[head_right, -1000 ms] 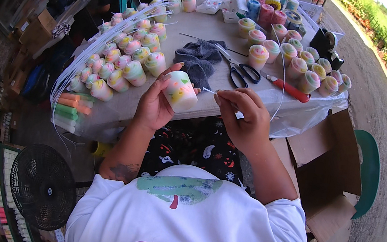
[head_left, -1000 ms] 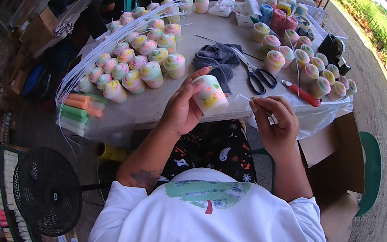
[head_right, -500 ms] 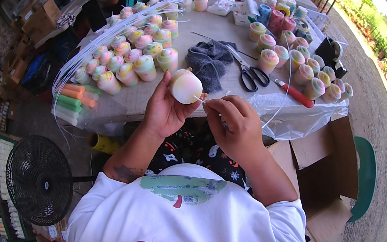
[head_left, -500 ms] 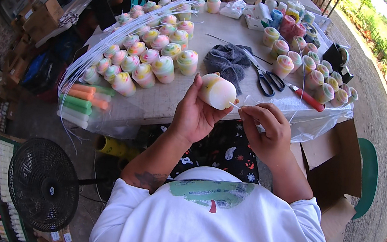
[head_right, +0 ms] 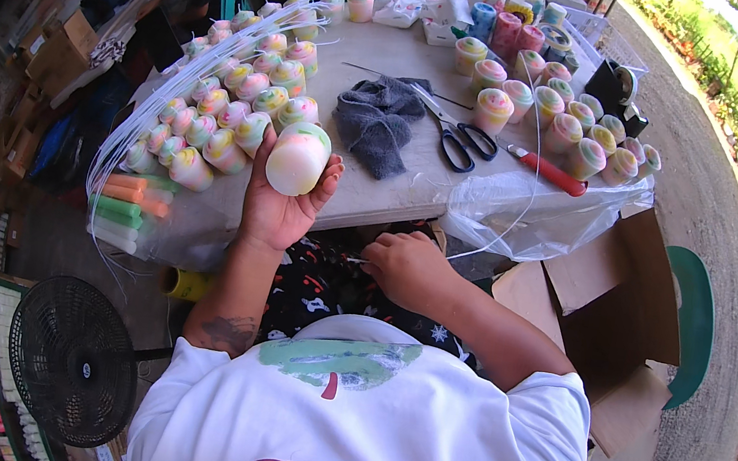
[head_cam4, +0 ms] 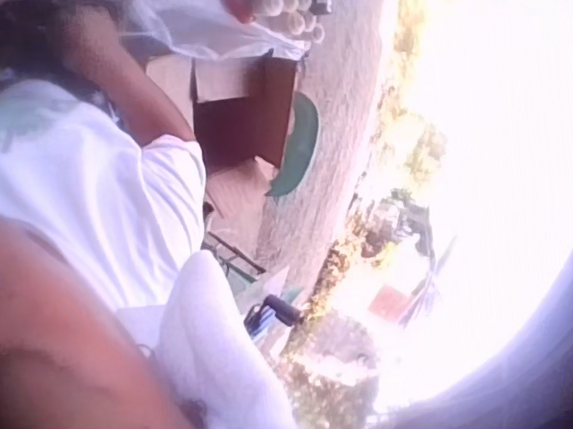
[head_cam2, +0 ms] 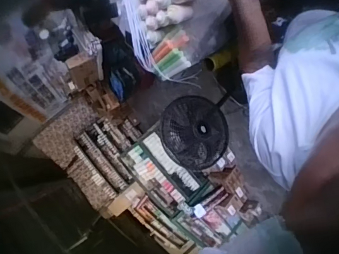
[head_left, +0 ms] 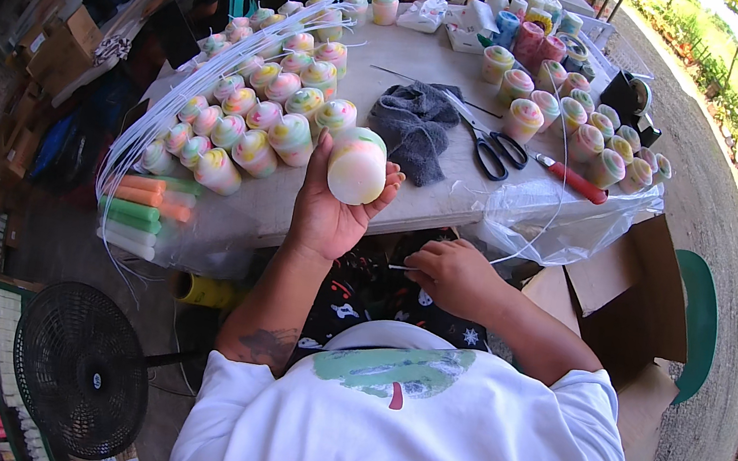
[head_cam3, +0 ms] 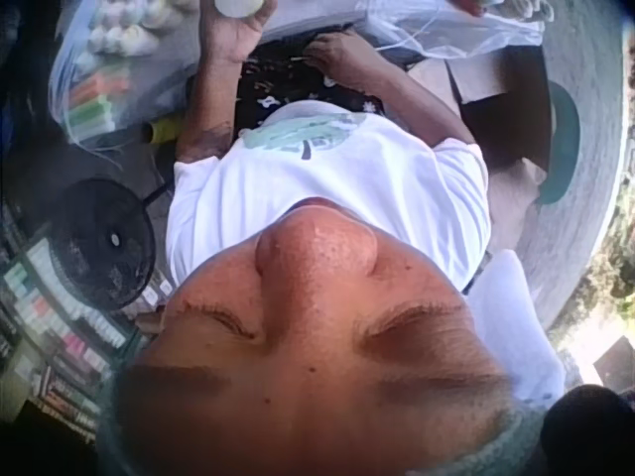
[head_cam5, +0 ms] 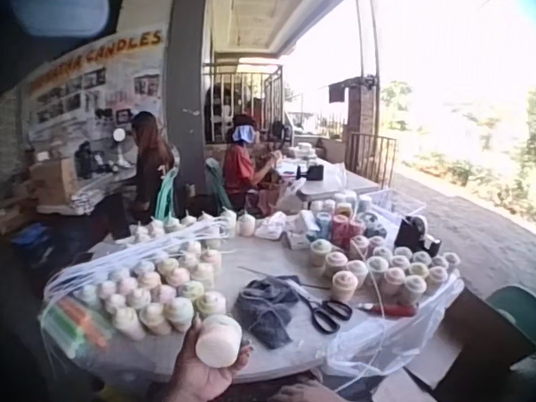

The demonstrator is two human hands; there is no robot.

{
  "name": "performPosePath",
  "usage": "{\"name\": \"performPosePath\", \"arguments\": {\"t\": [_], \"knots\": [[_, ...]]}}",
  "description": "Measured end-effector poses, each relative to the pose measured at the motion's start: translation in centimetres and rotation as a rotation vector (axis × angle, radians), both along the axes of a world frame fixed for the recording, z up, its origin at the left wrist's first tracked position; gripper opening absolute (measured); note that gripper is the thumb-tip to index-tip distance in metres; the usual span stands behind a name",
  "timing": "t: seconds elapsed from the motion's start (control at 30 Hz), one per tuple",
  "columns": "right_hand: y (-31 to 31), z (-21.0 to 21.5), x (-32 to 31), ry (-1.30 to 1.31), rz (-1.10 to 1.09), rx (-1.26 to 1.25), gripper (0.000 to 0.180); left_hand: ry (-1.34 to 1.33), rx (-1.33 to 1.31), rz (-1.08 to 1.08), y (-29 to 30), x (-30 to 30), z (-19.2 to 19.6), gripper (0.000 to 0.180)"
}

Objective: The person inserts a wick into the center of a small, multicolored cylindrical candle, trims the excess wick with scissors, and places the finished candle on the table. They repeat this process with several candles, using a cloth to wipe the work surface between items.

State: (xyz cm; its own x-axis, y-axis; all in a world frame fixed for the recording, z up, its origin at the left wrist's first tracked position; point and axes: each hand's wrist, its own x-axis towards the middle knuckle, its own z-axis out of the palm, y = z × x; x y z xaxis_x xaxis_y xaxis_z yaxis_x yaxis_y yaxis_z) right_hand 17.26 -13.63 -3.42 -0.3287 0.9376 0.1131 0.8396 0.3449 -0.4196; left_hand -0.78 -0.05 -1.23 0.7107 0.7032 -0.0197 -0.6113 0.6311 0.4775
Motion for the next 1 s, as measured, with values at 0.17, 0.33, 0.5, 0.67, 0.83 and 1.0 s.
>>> {"name": "performPosePath", "arguments": {"t": [0.17,0.33,0.5,0.67,0.83,1.0], "knots": [[1.8,1.2,3.1,0.149,-0.174,0.219,0.021,0.113,0.057,0.075,0.2,-1.0,-1.2,0.051],[12.5,1.1,9.8,0.132,-0.460,0.481,0.013,0.225,0.163,0.108,-0.3,0.3,-2.3,0.044],[22.4,1.6,11.8,-0.397,-0.513,-0.117,0.020,0.322,0.347,0.125,-0.2,0.5,-2.6,0.052],[28.5,-2.4,15.9,-0.483,-0.434,-0.131,0.015,0.298,0.308,0.078,-0.1,-0.3,-1.9,0.046],[28.4,-2.2,13.2,-0.278,-0.769,-0.054,0.022,0.289,0.314,0.078,1.0,-2.0,-2.6,0.049],[27.9,1.8,15.0,-0.613,-0.399,-0.110,0.028,0.416,0.551,0.220,1.0,-1.7,-2.5,0.055]]}}
